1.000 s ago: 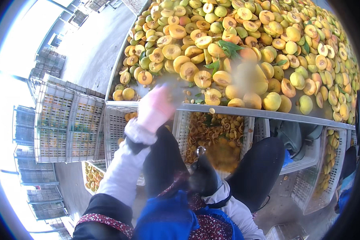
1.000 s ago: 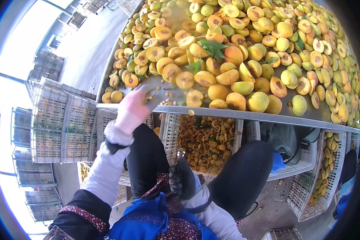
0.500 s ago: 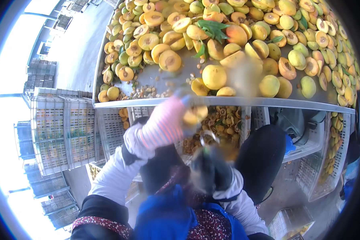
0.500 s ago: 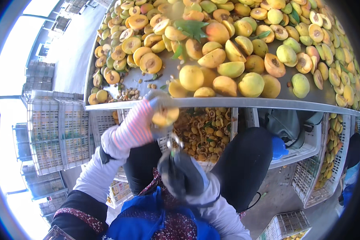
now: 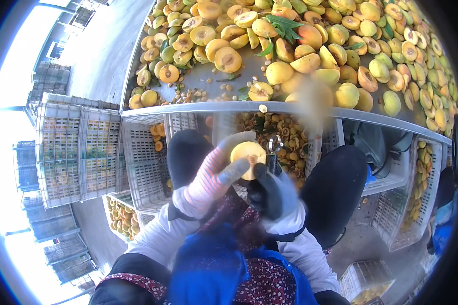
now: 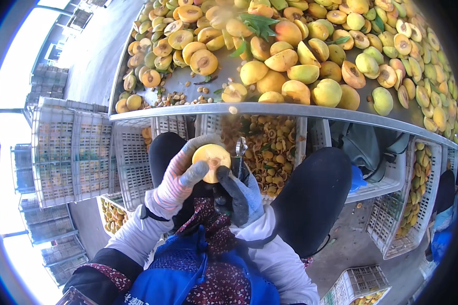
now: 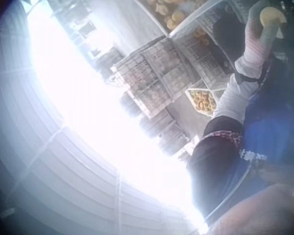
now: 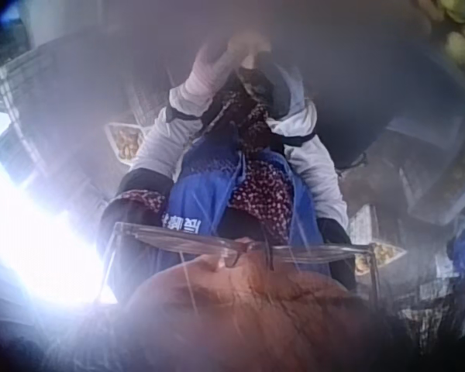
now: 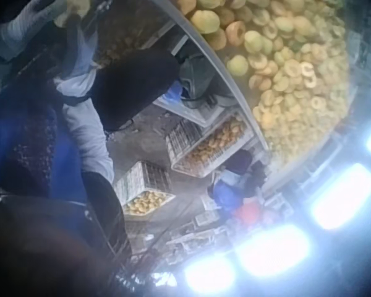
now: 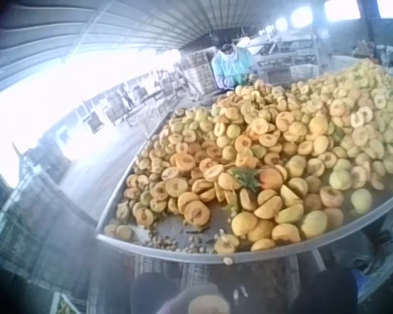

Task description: Manually sort peaches by removing pits and placing them in separate containers.

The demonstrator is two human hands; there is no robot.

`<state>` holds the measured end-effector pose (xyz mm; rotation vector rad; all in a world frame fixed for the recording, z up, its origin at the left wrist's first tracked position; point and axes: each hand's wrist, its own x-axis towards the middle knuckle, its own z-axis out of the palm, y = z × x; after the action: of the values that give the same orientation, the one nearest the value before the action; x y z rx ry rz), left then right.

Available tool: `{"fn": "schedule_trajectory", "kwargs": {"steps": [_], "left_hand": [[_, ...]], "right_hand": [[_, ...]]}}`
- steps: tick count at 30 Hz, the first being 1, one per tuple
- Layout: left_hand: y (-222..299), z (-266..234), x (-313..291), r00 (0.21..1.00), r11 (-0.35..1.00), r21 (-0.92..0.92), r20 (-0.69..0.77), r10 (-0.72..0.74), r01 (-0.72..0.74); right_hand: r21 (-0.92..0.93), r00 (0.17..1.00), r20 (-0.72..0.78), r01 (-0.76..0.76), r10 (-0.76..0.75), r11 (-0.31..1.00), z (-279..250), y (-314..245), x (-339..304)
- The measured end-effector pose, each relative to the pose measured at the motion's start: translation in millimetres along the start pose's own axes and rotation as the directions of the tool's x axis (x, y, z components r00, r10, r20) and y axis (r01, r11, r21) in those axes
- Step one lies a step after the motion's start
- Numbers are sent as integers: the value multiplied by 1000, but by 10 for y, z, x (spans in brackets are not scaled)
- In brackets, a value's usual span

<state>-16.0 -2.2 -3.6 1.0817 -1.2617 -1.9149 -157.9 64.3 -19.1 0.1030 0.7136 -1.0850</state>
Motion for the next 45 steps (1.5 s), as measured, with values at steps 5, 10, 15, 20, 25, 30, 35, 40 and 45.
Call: {"fn": "schedule_trajectory", "kwargs": {"steps": [5, 10, 15, 20, 25, 30, 35, 40, 45], "left_hand": [[-182, 85, -78, 985, 988, -152, -171, -28, 2], [-191, -57, -125, 978, 998, -66, -210, -5, -9], [-231, 120, -189, 969, 993, -118, -249, -1, -29], [-241, 396, -165, 903, 988, -38, -413, 120, -148], [-253, 338, -159, 939, 984, 81, -297, 174, -156], [-168, 251, -99, 962, 913, 374, -147, 231, -162], [-73, 170, -58, 973, 756, 629, 2, 231, -181], [-146, 136, -22, 988, 737, 669, -25, 152, -96], [-319, 147, -60, 939, 721, 655, -46, 340, -228]], "right_hand": [[-438, 936, 8, 320, -352, 840, -123, 322, 71], [-847, 633, 401, 532, -662, -4, -93, 387, -140], [-903, 606, 385, 403, -696, -148, -129, 547, -178], [-943, 553, 313, 277, -773, -183, -168, 685, -150], [-855, 504, 514, 364, -694, -369, -356, 744, -93], [-797, 553, 447, 604, -703, -31, -302, 715, -158], [-485, 963, 241, 223, -116, 845, -316, 437, -278], [-20, 915, 254, -319, 313, 948, -350, 376, -256], [-24, 925, 63, -374, 375, 927, -244, 386, -190]]}}
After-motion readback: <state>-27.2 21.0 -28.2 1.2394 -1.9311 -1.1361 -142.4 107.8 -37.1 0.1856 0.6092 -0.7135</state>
